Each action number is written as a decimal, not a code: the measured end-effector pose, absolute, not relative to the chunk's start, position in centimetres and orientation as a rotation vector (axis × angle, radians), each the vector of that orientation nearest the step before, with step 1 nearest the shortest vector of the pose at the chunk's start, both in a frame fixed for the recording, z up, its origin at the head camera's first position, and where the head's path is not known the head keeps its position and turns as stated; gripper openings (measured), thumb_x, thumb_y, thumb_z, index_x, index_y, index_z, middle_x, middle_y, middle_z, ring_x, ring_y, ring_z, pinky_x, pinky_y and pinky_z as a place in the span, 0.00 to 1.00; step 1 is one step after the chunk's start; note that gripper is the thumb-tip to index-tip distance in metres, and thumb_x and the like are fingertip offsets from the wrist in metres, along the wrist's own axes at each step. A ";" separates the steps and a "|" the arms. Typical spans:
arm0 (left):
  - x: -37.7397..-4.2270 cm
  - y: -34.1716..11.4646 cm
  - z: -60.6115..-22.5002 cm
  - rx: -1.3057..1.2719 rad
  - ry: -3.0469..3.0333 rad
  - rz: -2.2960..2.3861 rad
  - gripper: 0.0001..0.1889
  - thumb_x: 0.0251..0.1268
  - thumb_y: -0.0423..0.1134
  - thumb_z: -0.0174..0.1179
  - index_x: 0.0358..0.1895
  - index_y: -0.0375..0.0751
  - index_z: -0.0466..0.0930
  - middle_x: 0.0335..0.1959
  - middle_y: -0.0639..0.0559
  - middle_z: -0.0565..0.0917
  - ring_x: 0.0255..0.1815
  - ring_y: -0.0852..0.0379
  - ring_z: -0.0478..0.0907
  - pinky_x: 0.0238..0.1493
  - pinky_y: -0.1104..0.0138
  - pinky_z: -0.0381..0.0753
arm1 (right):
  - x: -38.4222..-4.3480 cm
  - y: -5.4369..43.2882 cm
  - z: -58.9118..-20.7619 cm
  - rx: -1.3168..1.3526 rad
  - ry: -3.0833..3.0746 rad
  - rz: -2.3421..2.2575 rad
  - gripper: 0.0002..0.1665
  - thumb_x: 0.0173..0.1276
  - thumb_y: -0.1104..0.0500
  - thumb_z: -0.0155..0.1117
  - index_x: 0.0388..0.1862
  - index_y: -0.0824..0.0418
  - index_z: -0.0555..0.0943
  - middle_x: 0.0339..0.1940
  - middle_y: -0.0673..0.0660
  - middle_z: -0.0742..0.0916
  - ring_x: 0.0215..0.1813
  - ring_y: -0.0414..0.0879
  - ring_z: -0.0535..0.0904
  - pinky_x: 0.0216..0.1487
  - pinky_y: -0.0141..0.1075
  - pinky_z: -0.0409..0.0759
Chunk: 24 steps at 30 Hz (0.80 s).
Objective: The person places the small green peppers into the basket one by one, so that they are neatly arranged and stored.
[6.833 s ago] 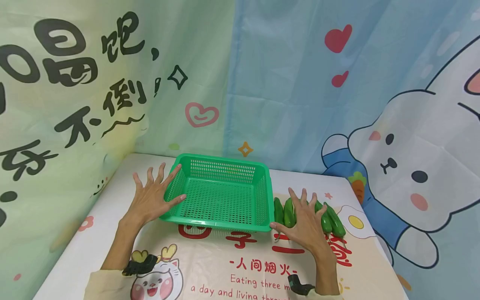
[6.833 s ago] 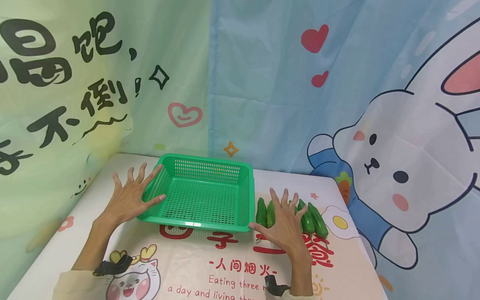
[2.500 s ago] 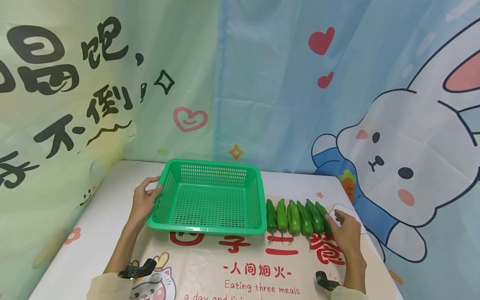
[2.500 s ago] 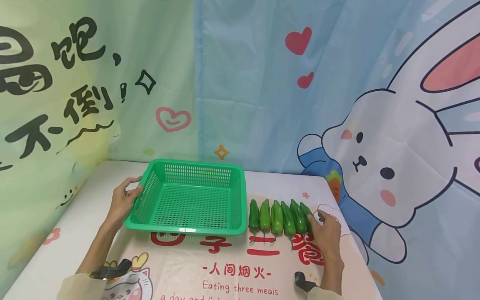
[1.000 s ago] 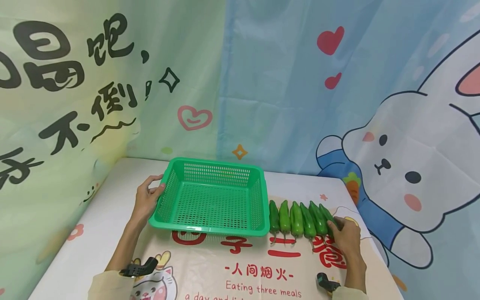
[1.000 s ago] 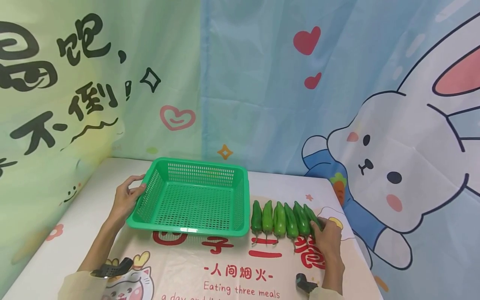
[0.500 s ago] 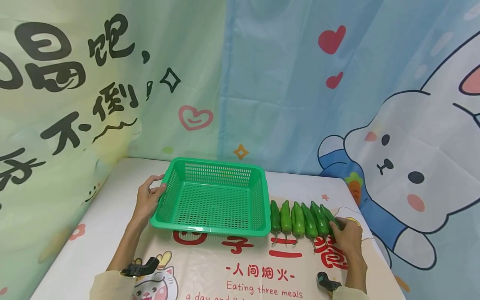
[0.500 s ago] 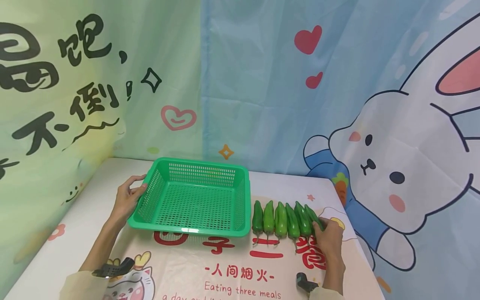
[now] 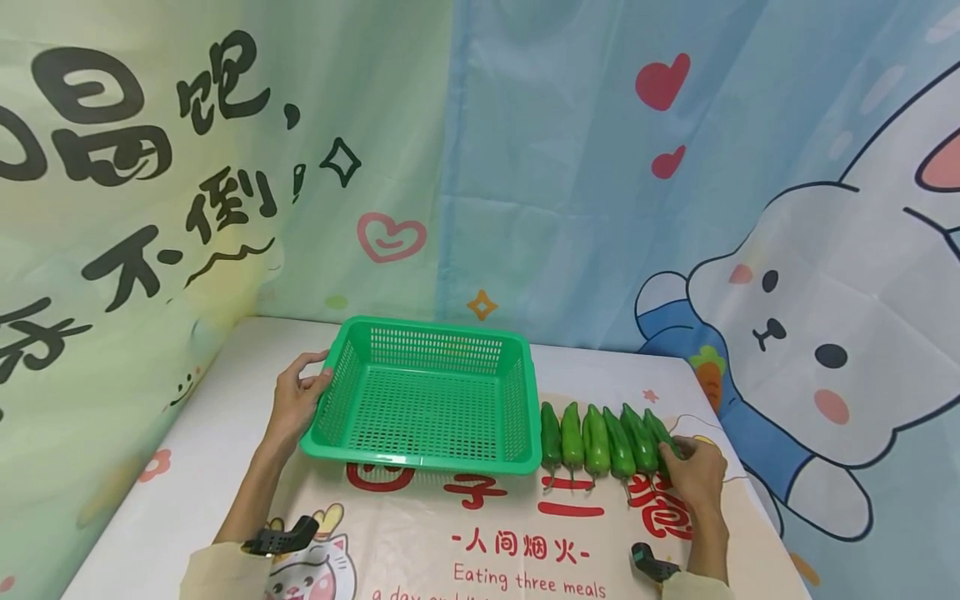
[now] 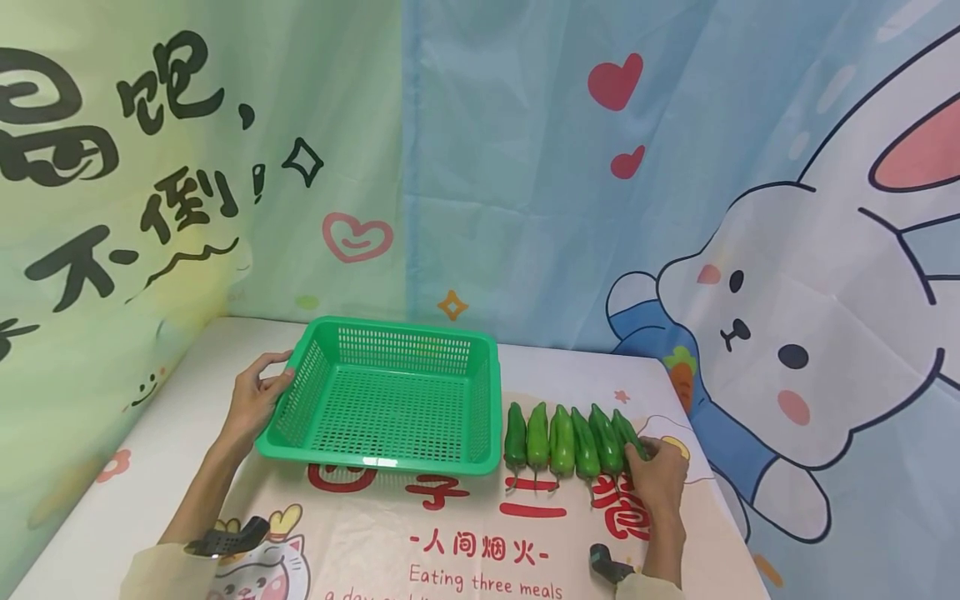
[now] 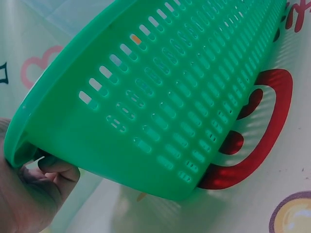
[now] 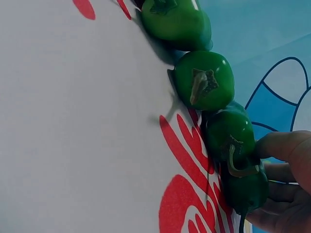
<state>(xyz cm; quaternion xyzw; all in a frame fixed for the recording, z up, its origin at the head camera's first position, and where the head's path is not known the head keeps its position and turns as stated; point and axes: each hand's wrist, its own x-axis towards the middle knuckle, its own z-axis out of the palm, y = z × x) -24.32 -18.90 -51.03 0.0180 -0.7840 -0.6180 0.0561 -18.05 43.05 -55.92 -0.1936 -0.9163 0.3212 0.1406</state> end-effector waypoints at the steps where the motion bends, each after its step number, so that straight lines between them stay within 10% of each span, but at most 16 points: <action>1: -24.3 -18.9 -51.1 0.053 -2.381 -1.876 0.24 0.90 0.40 0.53 0.79 0.35 0.71 0.44 0.26 0.91 0.26 0.62 0.86 0.29 0.69 0.83 | -18.0 43.0 -55.9 -0.560 -2.640 0.932 0.25 0.81 0.61 0.65 0.64 0.83 0.81 0.58 0.83 0.86 0.60 0.76 0.83 0.66 0.66 0.81; 17: -24.4 -19.0 -51.3 0.057 -2.383 -1.870 0.24 0.90 0.40 0.54 0.79 0.34 0.71 0.43 0.26 0.91 0.25 0.63 0.86 0.28 0.69 0.84 | -17.8 43.3 -56.2 -0.640 -2.606 0.966 0.25 0.80 0.58 0.68 0.64 0.79 0.83 0.59 0.79 0.87 0.60 0.71 0.85 0.62 0.57 0.87; 24: -24.4 -19.1 -51.4 0.040 -2.385 -1.882 0.25 0.90 0.41 0.54 0.80 0.34 0.69 0.43 0.27 0.92 0.25 0.62 0.87 0.29 0.68 0.84 | -17.6 43.5 -56.3 -0.679 -2.565 0.994 0.26 0.79 0.57 0.69 0.63 0.77 0.84 0.58 0.78 0.88 0.59 0.70 0.86 0.39 0.15 0.70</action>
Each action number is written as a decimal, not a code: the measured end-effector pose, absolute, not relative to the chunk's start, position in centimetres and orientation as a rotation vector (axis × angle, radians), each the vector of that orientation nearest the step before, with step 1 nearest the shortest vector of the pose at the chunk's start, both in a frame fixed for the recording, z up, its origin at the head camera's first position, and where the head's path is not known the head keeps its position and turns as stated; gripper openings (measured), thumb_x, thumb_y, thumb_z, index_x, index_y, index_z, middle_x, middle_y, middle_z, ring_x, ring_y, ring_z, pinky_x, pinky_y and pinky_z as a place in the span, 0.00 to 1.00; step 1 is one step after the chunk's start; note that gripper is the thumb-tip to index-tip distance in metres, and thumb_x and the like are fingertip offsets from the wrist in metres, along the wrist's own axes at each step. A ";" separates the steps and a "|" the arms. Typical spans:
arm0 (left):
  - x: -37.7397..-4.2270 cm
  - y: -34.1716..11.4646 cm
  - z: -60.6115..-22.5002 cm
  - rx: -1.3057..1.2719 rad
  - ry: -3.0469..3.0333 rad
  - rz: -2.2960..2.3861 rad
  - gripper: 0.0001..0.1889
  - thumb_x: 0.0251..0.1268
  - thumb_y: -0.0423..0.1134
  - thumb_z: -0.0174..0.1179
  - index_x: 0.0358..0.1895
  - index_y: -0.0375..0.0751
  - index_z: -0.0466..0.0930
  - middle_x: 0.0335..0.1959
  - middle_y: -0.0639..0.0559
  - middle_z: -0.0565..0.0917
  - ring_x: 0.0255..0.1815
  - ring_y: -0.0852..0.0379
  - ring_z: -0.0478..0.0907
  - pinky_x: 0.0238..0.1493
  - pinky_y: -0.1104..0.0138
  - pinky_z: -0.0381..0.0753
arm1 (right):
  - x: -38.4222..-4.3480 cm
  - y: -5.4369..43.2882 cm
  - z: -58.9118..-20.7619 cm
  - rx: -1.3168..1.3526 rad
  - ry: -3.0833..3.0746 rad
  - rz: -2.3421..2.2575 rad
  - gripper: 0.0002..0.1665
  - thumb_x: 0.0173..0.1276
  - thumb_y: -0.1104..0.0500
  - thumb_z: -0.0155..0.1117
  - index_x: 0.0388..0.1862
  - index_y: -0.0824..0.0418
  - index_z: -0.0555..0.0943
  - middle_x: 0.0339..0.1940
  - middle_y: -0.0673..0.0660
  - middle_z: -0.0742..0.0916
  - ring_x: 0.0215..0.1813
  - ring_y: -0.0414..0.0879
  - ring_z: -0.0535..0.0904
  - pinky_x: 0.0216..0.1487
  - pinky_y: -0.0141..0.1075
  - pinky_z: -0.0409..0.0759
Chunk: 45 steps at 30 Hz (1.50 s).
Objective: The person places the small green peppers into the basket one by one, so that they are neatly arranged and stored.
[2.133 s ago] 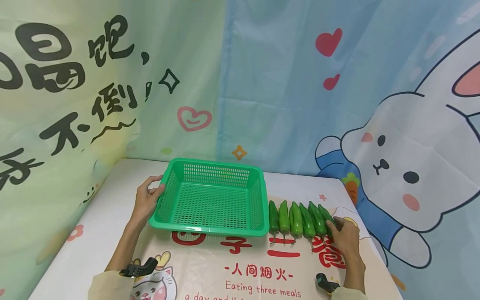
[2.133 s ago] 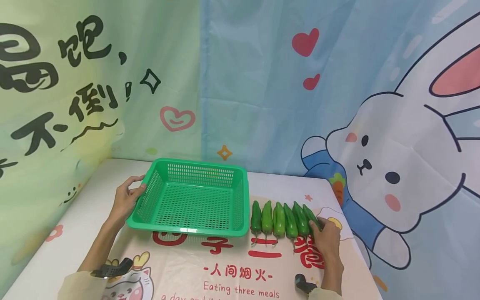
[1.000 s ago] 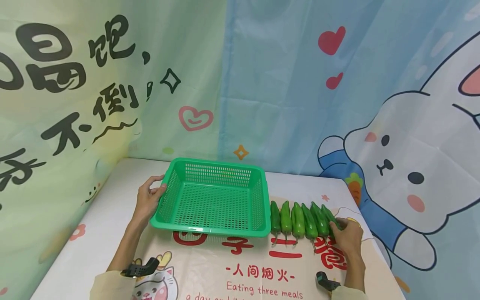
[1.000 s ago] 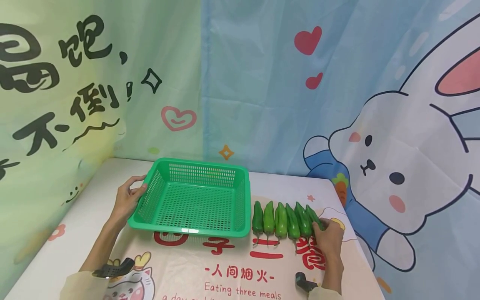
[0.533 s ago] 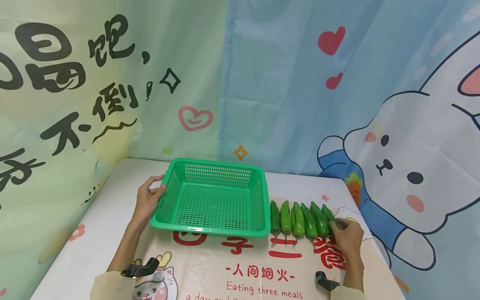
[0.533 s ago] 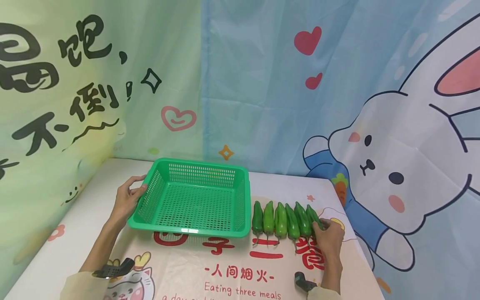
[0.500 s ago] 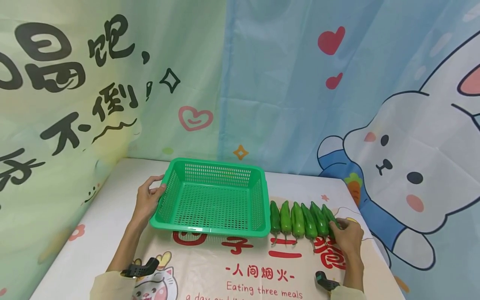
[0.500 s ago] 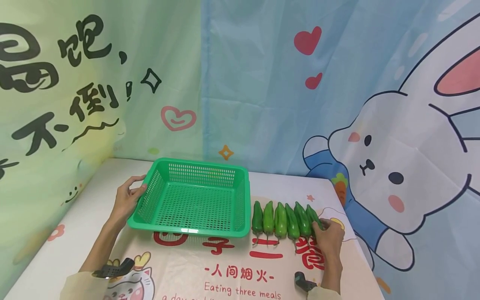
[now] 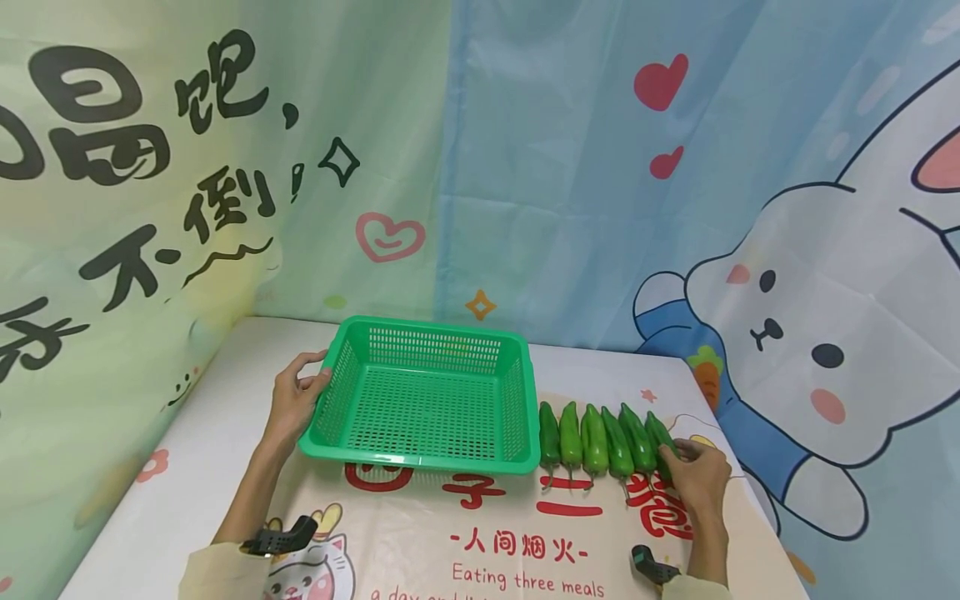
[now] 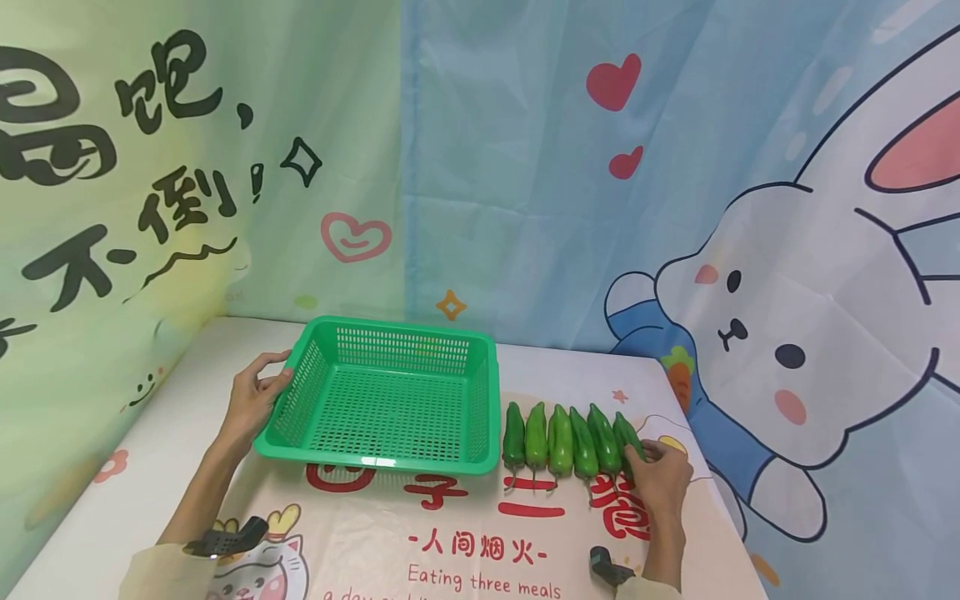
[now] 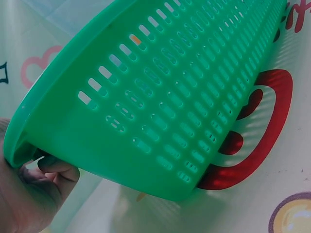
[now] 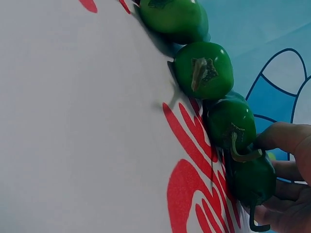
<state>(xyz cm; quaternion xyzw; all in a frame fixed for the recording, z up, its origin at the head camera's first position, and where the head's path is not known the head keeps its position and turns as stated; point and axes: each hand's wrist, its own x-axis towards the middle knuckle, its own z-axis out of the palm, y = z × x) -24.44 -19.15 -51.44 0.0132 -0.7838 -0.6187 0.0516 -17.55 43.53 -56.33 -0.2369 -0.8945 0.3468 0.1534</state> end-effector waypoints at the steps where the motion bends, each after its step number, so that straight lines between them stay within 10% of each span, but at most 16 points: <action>1: -24.4 -19.1 -51.4 0.038 -2.385 -1.884 0.25 0.90 0.41 0.54 0.80 0.35 0.69 0.43 0.27 0.92 0.25 0.62 0.87 0.29 0.68 0.84 | -17.5 43.5 -56.4 -0.676 -2.558 0.996 0.26 0.78 0.57 0.69 0.62 0.78 0.84 0.57 0.79 0.88 0.59 0.70 0.86 0.38 0.13 0.67; 45: -24.5 -19.3 -51.4 0.042 -2.377 -1.916 0.26 0.90 0.41 0.53 0.82 0.36 0.68 0.41 0.30 0.93 0.25 0.60 0.87 0.29 0.67 0.84 | -16.7 42.6 -55.0 -0.701 -2.408 1.008 0.25 0.74 0.56 0.76 0.58 0.75 0.86 0.54 0.78 0.90 0.54 0.70 0.88 0.34 0.10 0.64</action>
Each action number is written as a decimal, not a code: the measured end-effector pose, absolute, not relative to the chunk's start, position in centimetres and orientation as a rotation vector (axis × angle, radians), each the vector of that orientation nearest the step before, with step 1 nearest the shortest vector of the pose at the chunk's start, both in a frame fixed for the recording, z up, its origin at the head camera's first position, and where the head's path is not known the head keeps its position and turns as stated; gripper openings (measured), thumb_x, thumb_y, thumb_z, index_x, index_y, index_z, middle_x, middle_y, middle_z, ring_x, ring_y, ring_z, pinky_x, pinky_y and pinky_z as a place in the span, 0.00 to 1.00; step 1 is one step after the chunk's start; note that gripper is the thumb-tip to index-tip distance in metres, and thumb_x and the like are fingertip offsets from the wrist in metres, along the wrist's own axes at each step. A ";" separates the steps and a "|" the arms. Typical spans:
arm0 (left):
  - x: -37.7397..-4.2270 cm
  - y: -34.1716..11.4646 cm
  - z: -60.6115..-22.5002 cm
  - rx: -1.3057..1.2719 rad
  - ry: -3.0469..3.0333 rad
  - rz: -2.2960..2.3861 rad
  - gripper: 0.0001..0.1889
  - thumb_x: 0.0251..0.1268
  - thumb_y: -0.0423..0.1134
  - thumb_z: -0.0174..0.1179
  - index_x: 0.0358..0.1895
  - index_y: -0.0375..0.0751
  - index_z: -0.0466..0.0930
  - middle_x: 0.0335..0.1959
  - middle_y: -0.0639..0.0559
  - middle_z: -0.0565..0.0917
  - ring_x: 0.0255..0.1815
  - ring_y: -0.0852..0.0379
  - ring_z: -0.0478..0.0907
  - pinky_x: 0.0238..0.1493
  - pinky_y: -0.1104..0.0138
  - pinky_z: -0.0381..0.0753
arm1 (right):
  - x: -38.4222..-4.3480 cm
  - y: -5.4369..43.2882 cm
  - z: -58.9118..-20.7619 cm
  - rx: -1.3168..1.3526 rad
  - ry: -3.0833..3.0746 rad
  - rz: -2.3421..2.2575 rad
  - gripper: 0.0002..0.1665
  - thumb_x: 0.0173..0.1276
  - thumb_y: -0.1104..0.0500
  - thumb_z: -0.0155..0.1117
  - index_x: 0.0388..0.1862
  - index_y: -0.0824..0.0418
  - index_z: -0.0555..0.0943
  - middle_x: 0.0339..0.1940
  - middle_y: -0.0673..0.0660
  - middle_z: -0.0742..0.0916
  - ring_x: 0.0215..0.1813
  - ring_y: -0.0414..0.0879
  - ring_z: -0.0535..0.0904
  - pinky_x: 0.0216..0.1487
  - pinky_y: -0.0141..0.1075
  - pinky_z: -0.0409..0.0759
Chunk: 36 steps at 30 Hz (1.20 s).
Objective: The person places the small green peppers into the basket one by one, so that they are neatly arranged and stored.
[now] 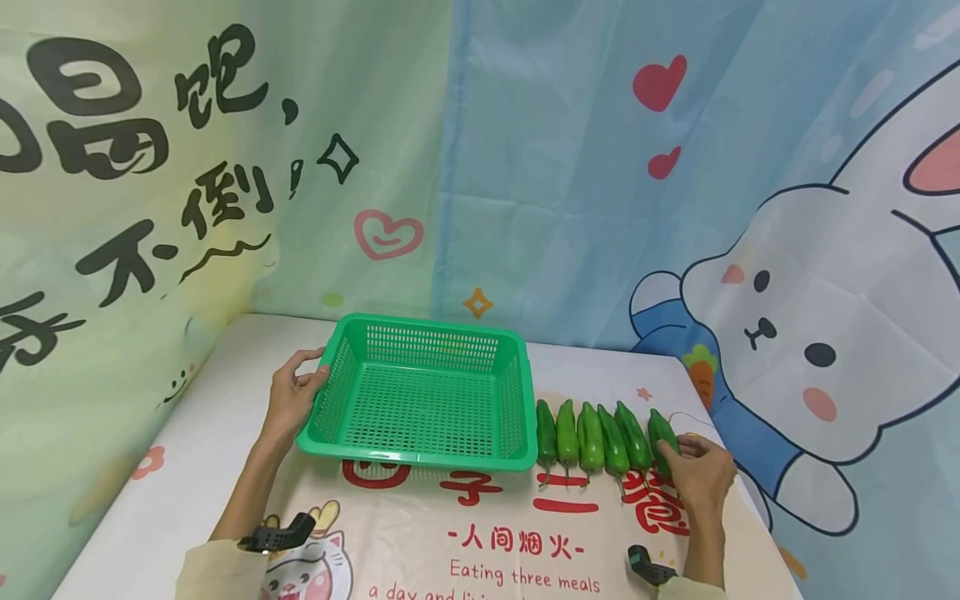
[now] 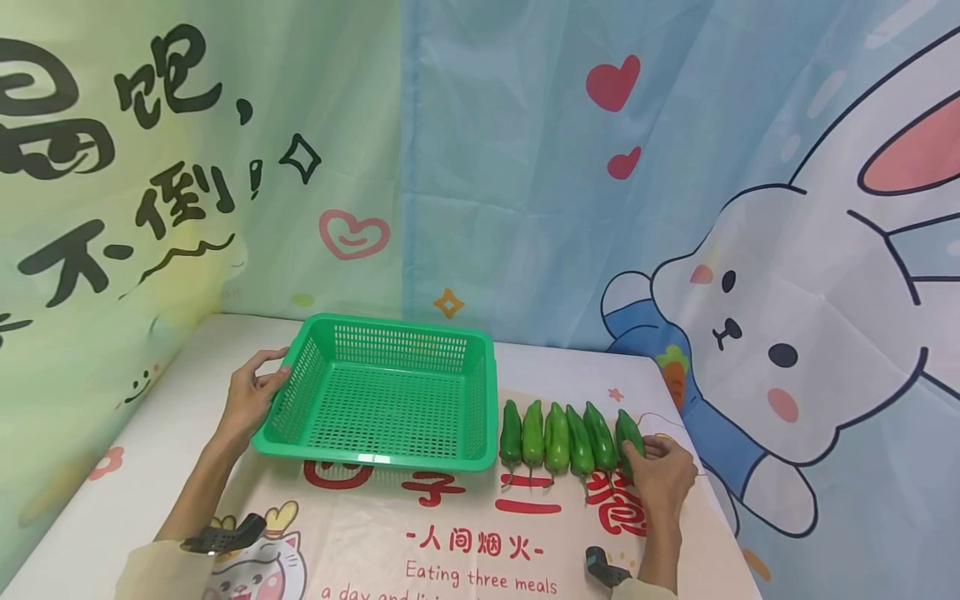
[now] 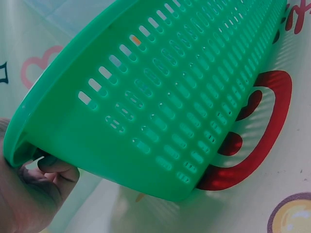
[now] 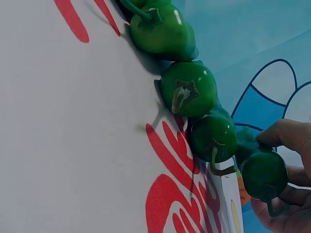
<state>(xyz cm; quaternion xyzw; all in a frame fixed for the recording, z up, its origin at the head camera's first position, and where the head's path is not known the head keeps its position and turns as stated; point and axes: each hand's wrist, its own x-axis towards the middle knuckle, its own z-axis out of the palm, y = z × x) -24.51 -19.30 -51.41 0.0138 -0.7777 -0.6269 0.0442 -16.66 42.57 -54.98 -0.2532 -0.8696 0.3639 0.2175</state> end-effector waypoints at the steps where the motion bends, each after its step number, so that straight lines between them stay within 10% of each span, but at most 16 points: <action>1: -24.5 -19.3 -51.4 0.041 -2.378 -1.914 0.26 0.90 0.41 0.53 0.82 0.36 0.68 0.42 0.30 0.93 0.25 0.59 0.87 0.29 0.67 0.84 | -16.6 42.5 -54.9 -0.698 -2.405 1.008 0.25 0.74 0.56 0.76 0.58 0.75 0.86 0.54 0.78 0.90 0.54 0.70 0.88 0.34 0.10 0.65; 15: -24.4 -19.2 -51.3 0.036 -2.381 -1.900 0.26 0.90 0.41 0.54 0.81 0.36 0.69 0.42 0.29 0.93 0.25 0.60 0.87 0.28 0.67 0.84 | -16.5 41.3 -54.0 -0.699 -2.288 0.997 0.25 0.72 0.54 0.78 0.57 0.73 0.88 0.52 0.75 0.91 0.44 0.55 0.88 0.34 0.10 0.68; 31: -24.3 -19.3 -51.4 0.050 -2.387 -1.879 0.26 0.90 0.41 0.54 0.81 0.35 0.69 0.40 0.30 0.93 0.24 0.61 0.85 0.28 0.68 0.83 | -16.4 40.2 -52.6 -0.734 -2.283 1.093 0.30 0.74 0.48 0.76 0.60 0.74 0.87 0.57 0.78 0.89 0.57 0.70 0.88 0.34 0.09 0.67; 36: -24.4 -19.2 -51.4 0.050 -2.385 -1.882 0.26 0.90 0.41 0.53 0.81 0.35 0.69 0.44 0.27 0.92 0.25 0.62 0.86 0.29 0.68 0.83 | -16.3 39.8 -52.2 -0.748 -2.281 1.079 0.30 0.73 0.48 0.78 0.59 0.72 0.88 0.55 0.76 0.91 0.41 0.48 0.88 0.34 0.10 0.69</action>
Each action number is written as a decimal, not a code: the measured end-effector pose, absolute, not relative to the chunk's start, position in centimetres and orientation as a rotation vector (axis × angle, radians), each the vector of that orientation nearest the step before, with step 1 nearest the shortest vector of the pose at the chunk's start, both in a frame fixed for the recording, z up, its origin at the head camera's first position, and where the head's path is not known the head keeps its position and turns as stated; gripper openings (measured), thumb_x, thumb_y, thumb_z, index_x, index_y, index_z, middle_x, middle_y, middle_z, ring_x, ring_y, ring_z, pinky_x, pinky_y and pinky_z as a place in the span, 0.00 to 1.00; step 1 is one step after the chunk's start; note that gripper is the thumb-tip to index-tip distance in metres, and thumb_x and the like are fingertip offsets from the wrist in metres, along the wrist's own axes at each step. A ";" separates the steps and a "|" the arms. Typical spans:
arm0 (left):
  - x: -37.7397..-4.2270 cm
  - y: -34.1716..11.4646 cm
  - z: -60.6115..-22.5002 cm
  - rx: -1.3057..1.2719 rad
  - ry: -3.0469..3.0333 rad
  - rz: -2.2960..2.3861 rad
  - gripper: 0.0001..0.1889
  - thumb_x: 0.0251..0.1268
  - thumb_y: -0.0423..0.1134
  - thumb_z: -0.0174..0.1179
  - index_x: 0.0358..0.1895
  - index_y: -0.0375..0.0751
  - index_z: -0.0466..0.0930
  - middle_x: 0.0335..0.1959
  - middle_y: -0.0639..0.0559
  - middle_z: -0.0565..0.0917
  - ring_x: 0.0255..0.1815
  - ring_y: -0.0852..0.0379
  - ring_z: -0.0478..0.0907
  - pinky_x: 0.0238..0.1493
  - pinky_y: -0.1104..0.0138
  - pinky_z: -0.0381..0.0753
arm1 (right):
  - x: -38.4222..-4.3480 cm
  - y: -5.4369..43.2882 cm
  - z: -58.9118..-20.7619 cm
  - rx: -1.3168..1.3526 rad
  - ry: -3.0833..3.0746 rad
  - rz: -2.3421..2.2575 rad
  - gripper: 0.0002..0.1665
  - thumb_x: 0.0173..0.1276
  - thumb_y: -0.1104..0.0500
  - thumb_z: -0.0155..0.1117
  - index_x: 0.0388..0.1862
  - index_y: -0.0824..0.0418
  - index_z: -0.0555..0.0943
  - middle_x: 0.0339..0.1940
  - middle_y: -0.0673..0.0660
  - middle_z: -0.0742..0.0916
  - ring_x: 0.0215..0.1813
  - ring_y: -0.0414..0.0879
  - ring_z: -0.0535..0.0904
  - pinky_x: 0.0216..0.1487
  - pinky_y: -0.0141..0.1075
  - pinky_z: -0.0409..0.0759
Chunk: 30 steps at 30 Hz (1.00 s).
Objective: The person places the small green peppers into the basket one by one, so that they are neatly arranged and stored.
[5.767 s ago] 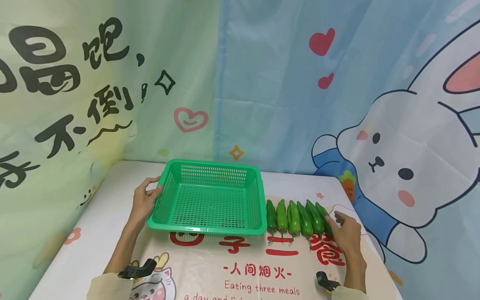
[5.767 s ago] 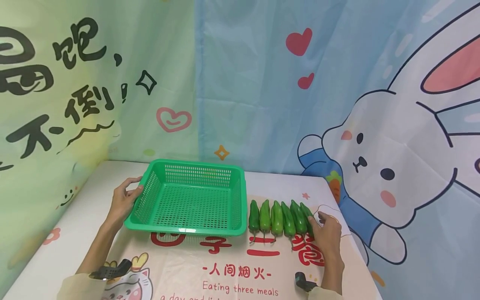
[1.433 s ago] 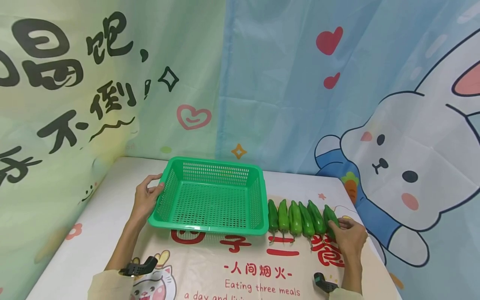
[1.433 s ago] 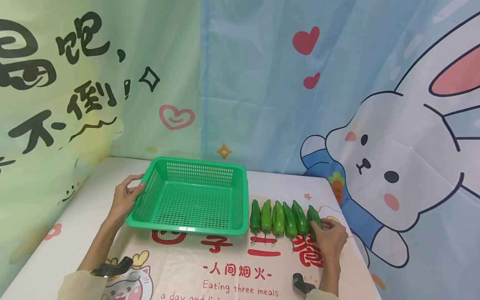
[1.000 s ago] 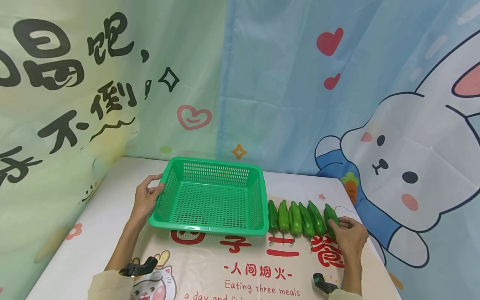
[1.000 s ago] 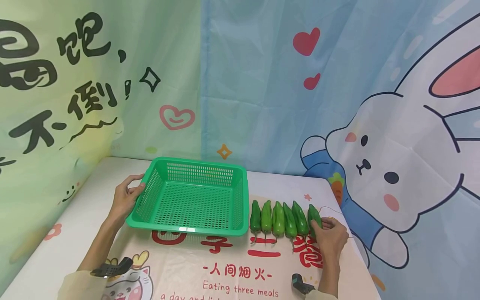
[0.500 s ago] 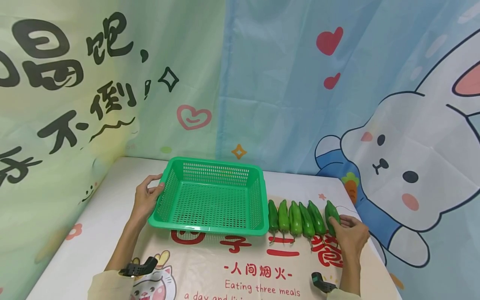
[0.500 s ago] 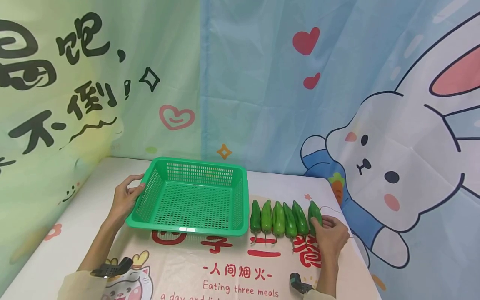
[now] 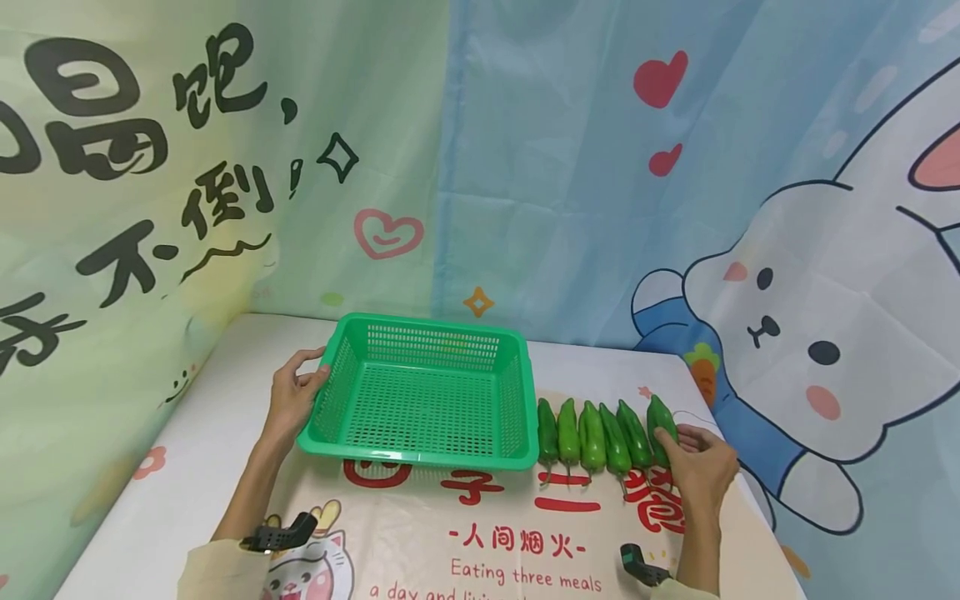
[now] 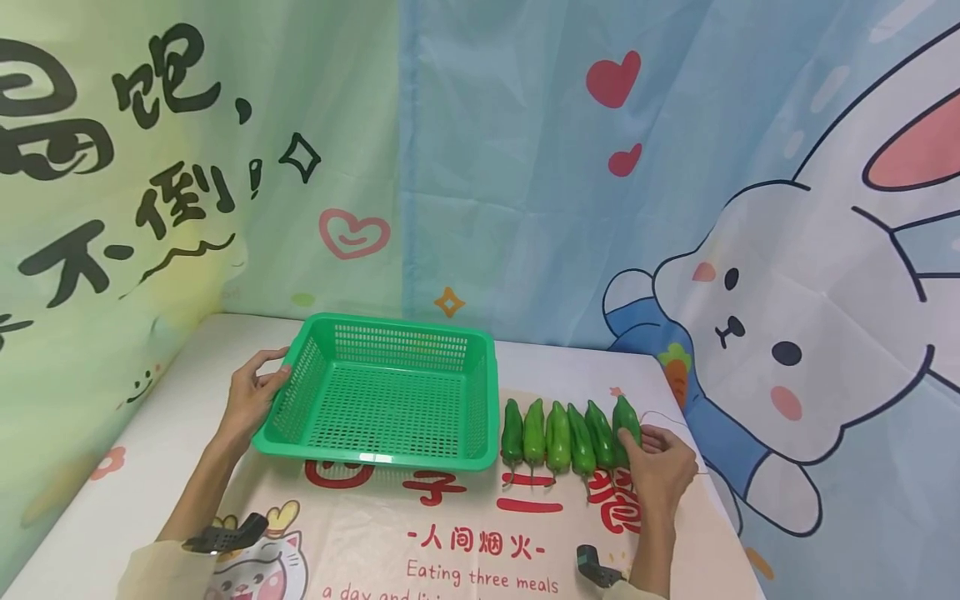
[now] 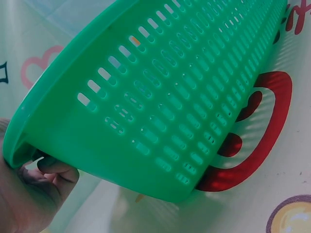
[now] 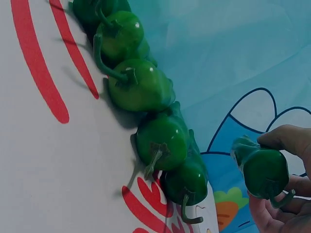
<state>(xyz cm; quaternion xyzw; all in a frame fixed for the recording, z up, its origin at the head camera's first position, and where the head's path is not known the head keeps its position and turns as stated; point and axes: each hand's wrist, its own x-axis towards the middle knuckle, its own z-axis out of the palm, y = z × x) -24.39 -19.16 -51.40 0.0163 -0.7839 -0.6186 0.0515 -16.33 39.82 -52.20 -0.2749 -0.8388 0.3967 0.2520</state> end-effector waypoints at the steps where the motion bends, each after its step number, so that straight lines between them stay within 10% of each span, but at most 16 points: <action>1: -24.4 -19.1 -51.4 0.050 -2.385 -1.885 0.26 0.90 0.41 0.53 0.81 0.35 0.69 0.45 0.26 0.92 0.25 0.62 0.86 0.29 0.68 0.83 | -16.3 39.7 -52.1 -0.750 -2.280 1.079 0.30 0.73 0.48 0.78 0.59 0.71 0.88 0.55 0.75 0.91 0.37 0.39 0.85 0.34 0.10 0.69; 6: -24.5 -19.0 -51.5 0.063 -2.381 -1.899 0.26 0.90 0.41 0.53 0.81 0.36 0.69 0.45 0.26 0.92 0.26 0.61 0.87 0.29 0.68 0.84 | -16.2 39.4 -51.7 -0.729 -2.284 1.113 0.31 0.73 0.47 0.78 0.61 0.70 0.88 0.56 0.74 0.91 0.31 0.17 0.72 0.35 0.10 0.71; 30: -24.6 -19.3 -51.5 0.051 -2.374 -1.906 0.26 0.90 0.41 0.54 0.81 0.35 0.69 0.41 0.29 0.93 0.24 0.60 0.86 0.28 0.67 0.83 | -16.7 35.4 -51.0 -0.607 -2.218 1.150 0.25 0.72 0.51 0.80 0.57 0.68 0.90 0.52 0.71 0.92 0.35 0.19 0.76 0.41 0.10 0.73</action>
